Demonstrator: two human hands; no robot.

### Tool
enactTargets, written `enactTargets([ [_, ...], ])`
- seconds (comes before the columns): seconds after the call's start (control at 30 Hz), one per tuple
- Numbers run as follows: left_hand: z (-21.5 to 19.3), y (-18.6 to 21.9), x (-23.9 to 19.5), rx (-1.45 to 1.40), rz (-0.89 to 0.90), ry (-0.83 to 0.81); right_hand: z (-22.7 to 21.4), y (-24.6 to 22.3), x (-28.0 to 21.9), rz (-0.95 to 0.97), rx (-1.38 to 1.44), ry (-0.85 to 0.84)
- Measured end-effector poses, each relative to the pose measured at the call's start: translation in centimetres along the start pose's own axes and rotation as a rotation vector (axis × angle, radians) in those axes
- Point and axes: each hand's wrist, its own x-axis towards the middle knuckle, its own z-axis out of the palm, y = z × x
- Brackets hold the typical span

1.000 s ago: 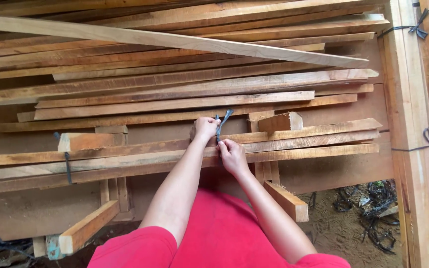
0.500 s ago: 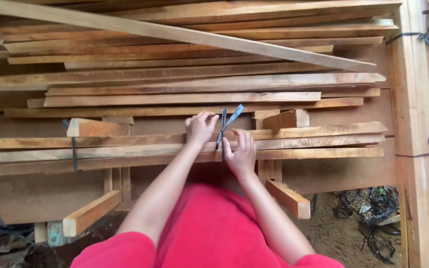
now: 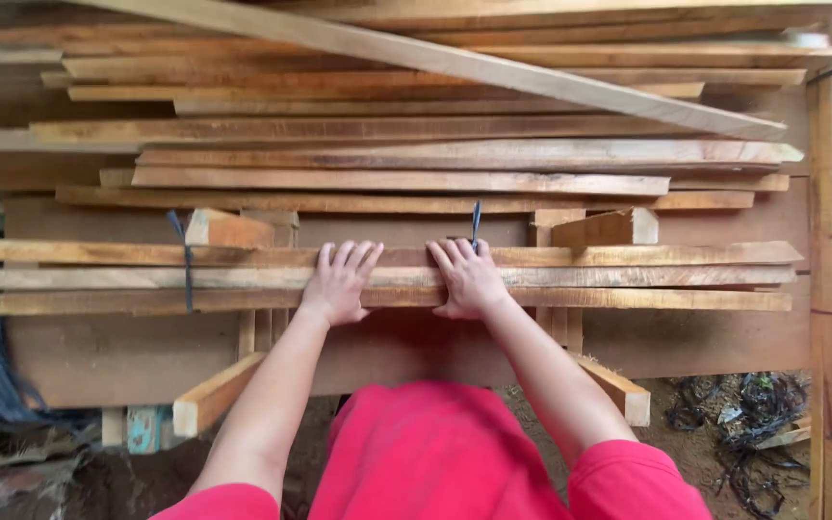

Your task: The person ties a stack of wooden planks together using black straps. They wrap the straps around the planks and tie knots to secure them in place.

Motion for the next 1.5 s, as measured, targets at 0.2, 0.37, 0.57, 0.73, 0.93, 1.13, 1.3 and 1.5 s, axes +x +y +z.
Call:
enactTargets([
  [0.2,1.3,-0.5,0.6,-0.045,0.004,0.067,1.3,0.2,0.5,0.027,0.009,0.037],
  [0.37,1.7,0.0,0.0,-0.070,0.004,0.041,-2.0,-2.3,-1.0,0.108,-0.060,-0.032],
  [0.57,1.2,-0.4,0.2,-0.065,-0.004,0.067,-3.8,-2.0,3.8,0.062,0.230,-0.182],
  [0.73,-0.1,-0.3,0.3,-0.069,-0.004,0.011,-3.9,-0.8,9.6,0.150,0.344,-0.530],
  [0.93,1.3,-0.5,0.7,-0.155,0.021,0.076,-1.1,-0.6,13.6,0.108,0.657,-0.802],
  [1.13,1.0,-0.4,0.1,-0.151,0.014,0.021,-3.6,-1.4,13.4,0.081,0.662,-0.835],
  [1.3,1.8,0.6,-0.5,-0.103,-0.039,0.180,-5.3,-2.3,11.0,0.079,0.584,-0.679],
  [1.5,0.0,4.7,-5.4,-0.149,-0.132,0.347,-3.7,-5.4,4.6,0.054,0.281,-0.228],
])
